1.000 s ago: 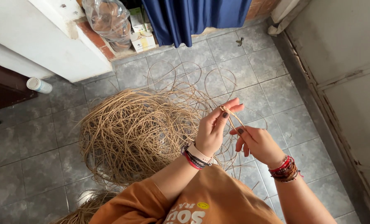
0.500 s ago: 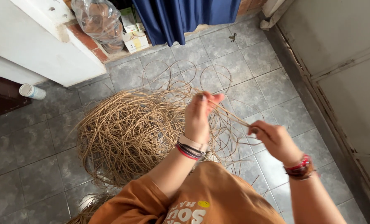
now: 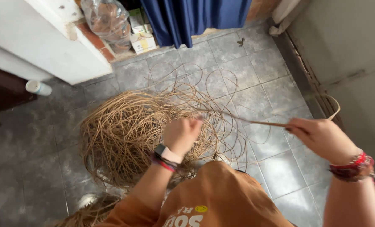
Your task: Weaving and tying dried plant fibers onto a large circular frame to create a piece of furniture or decor
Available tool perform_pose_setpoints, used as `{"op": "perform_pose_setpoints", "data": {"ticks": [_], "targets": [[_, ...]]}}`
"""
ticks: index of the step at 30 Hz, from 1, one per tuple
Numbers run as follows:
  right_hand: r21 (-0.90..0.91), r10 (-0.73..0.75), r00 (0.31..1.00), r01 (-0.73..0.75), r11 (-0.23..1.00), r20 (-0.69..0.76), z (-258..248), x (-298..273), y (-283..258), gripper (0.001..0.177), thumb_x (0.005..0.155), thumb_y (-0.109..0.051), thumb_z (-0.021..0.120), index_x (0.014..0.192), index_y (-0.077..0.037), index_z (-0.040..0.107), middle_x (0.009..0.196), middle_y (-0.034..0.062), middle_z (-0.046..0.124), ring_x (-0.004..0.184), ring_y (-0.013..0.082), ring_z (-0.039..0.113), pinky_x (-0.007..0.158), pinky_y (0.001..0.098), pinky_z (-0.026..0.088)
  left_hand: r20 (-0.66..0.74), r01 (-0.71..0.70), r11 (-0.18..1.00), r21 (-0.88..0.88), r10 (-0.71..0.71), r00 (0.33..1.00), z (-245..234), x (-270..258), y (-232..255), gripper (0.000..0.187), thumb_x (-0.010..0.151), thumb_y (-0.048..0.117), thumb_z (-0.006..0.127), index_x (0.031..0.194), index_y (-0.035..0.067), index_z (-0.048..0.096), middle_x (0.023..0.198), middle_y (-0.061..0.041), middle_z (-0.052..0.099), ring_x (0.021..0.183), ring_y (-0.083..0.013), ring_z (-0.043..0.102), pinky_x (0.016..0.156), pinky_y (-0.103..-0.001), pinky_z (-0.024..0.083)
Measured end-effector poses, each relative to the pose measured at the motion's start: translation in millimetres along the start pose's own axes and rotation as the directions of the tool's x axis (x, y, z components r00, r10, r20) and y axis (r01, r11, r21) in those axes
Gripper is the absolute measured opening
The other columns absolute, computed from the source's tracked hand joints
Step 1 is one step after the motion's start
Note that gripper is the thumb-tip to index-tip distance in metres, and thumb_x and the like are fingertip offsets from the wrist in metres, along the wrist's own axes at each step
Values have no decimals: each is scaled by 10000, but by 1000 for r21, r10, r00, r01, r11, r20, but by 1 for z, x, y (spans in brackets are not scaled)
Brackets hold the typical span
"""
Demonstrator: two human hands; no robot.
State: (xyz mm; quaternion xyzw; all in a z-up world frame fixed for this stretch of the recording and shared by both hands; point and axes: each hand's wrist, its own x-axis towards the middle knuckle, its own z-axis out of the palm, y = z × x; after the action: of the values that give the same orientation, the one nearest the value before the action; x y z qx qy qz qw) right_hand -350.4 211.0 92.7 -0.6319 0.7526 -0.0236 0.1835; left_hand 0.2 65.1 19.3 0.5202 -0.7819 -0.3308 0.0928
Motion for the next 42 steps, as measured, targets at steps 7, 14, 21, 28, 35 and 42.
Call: {"op": "perform_pose_setpoints", "data": {"ticks": [7,14,21,28,35,42], "targets": [[24,-587,784,595,803,204,5,72,-57,190,978,-328,539,967,-239,706,730,-46,757,530,232,684,527,400,505,-188,-575,796,-190,545,817,47,-25,93,840,963,163,659,1614,127,131,1390,-229,589,880,-407,686,577,-499,536],[44,-433,857,439,897,278,-25,157,42,225,1017,-294,548,860,-167,648,620,-2,562,554,161,479,602,332,406,-141,42,994,98,-28,990,56,-42,32,186,1054,128,386,1005,99,562,596,-8,556,456,-219,494,415,-397,366],[-48,-594,630,705,708,500,12,147,-21,273,1009,-428,526,1179,-278,677,1122,46,785,1080,355,706,900,532,588,-529,248,952,180,-119,840,107,-53,123,974,777,685,661,1492,56,455,1274,-210,638,1077,-428,632,816,-540,535],[-70,-882,257,966,250,394,23,191,-34,90,876,-204,681,962,-211,654,910,41,744,981,335,712,862,529,540,-304,395,918,39,-366,880,127,-61,142,236,1019,348,423,1153,280,606,758,19,692,741,-320,761,600,-464,601],[-434,-830,536,792,430,155,54,246,35,844,700,-388,830,1452,-244,474,1513,104,436,1365,366,481,1105,569,333,-488,447,893,53,-367,792,139,-83,127,229,1057,316,414,1074,242,630,748,-60,719,674,-344,736,548,-455,577],[528,-909,275,745,408,314,38,166,-9,227,985,-128,572,1150,-94,724,1006,166,790,1000,398,745,870,542,557,-439,357,923,143,-264,859,108,-73,167,223,1052,216,399,1103,241,614,783,-26,730,726,-296,761,618,-468,604]]}}
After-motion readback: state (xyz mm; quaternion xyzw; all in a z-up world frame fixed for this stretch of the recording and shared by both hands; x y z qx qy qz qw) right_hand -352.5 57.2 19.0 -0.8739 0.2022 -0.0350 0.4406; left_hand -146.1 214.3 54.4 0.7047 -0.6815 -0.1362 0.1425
